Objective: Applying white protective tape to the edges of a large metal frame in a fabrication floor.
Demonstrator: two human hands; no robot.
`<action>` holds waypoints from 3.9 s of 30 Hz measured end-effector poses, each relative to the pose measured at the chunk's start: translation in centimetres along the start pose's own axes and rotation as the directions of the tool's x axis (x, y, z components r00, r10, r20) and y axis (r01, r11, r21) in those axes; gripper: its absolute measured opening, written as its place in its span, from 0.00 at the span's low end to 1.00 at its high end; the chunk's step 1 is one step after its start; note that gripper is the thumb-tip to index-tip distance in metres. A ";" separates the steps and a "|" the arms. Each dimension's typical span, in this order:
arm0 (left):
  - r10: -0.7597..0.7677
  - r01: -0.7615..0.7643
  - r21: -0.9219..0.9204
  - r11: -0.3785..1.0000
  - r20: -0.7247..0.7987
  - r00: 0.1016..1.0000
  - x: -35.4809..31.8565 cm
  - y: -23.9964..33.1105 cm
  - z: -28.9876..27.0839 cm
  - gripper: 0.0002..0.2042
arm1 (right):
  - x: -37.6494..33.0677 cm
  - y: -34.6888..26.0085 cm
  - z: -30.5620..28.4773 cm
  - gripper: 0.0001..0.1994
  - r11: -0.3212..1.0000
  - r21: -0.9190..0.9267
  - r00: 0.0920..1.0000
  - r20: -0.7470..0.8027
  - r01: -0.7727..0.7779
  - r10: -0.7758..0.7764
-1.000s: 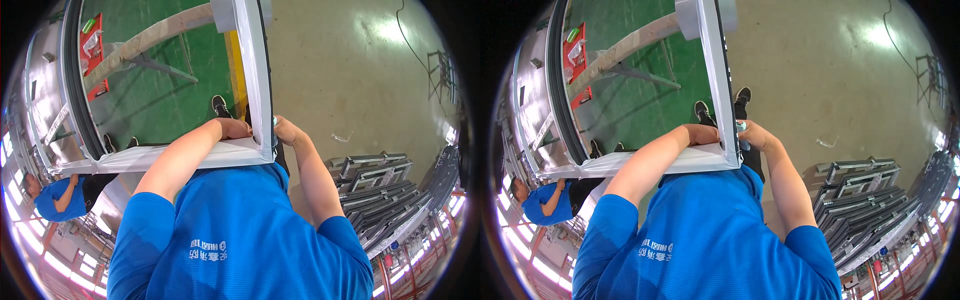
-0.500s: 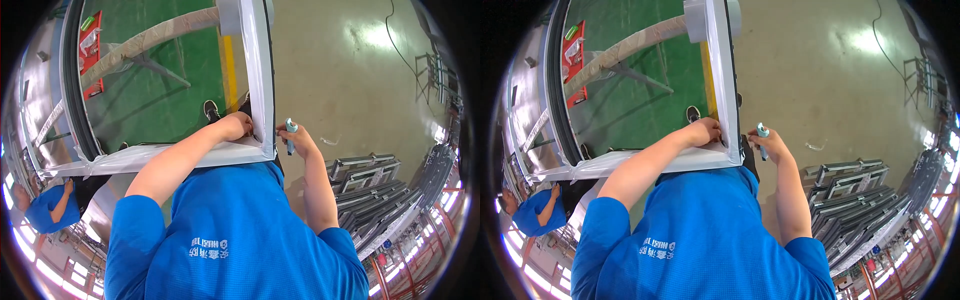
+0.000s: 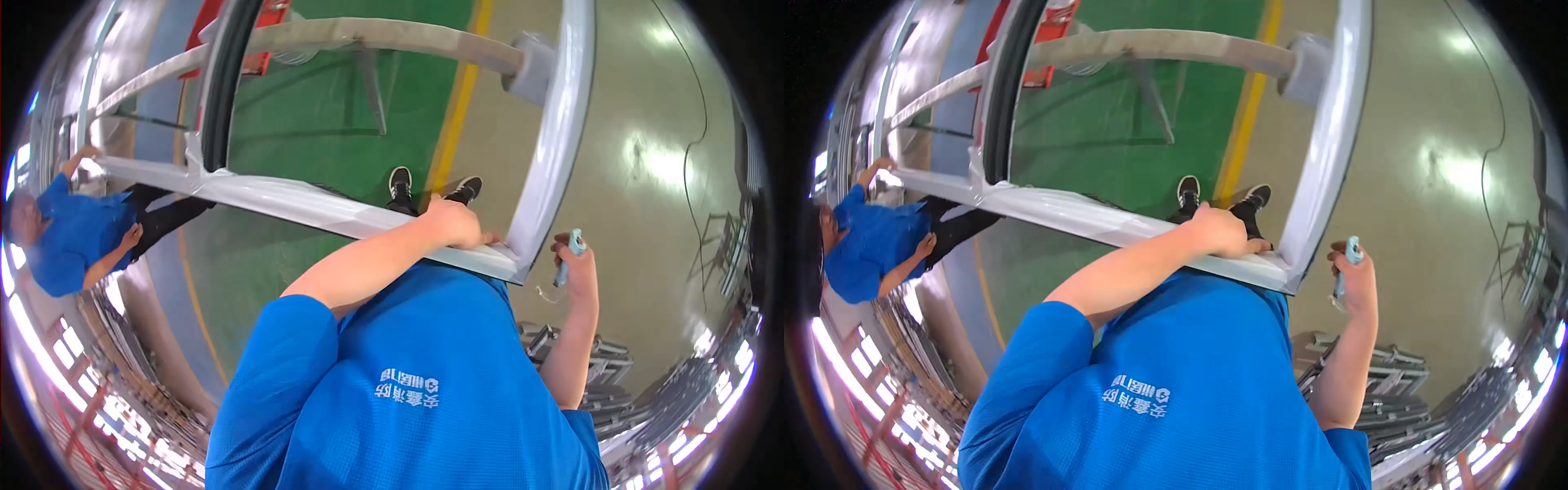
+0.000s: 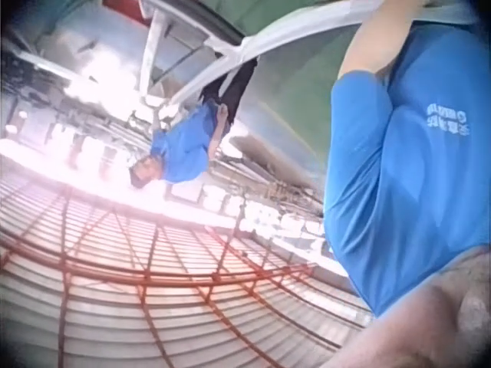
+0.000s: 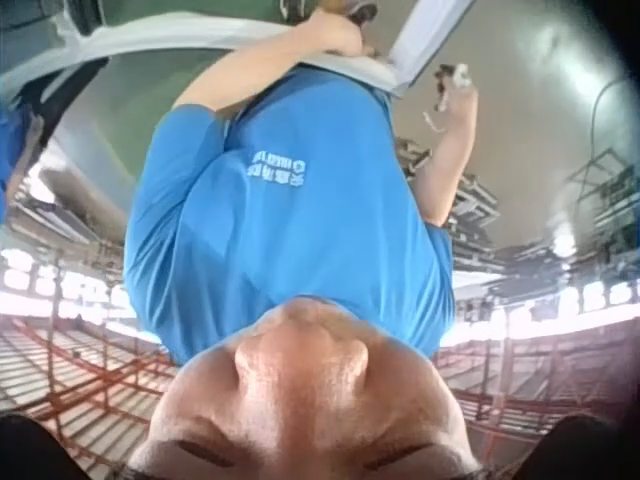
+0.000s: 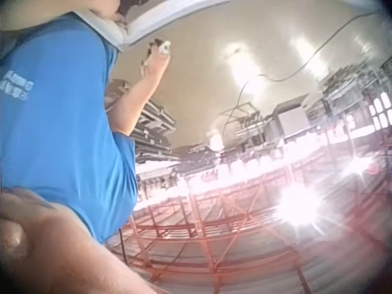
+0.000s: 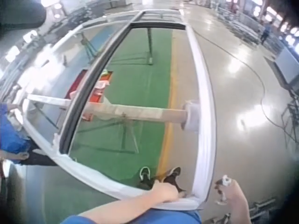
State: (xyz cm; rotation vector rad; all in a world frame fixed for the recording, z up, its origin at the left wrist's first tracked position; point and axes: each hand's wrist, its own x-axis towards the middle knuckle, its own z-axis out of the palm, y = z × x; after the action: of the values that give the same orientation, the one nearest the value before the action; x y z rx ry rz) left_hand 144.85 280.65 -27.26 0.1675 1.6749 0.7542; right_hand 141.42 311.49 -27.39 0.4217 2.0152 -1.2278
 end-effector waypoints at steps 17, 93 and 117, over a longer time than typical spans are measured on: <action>-0.473 -0.812 -0.130 -0.569 -0.755 0.453 -1.5 -27.1 16.2 0.20 | -3.9 -11.0 7.7 0.09 0.809 -0.568 0.944 -0.162 0.150 -0.289; -0.395 -0.590 -0.126 -0.797 -0.630 0.669 7.2 0.8 18.4 0.39 | -2.3 3.3 -18.3 0.06 0.891 -0.403 0.904 -0.269 0.207 -0.332; -0.015 0.004 -0.018 1.000 -0.659 0.752 5.7 20.2 -13.2 0.15 | 18.4 -15.1 -34.3 0.18 0.942 -0.151 0.896 -0.294 0.300 -0.332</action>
State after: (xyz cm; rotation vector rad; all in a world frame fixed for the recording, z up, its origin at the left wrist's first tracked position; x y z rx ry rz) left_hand 125.38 294.17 -19.89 -0.1458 2.3423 0.8783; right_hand 105.58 332.12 -21.65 0.2566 2.4881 -1.3054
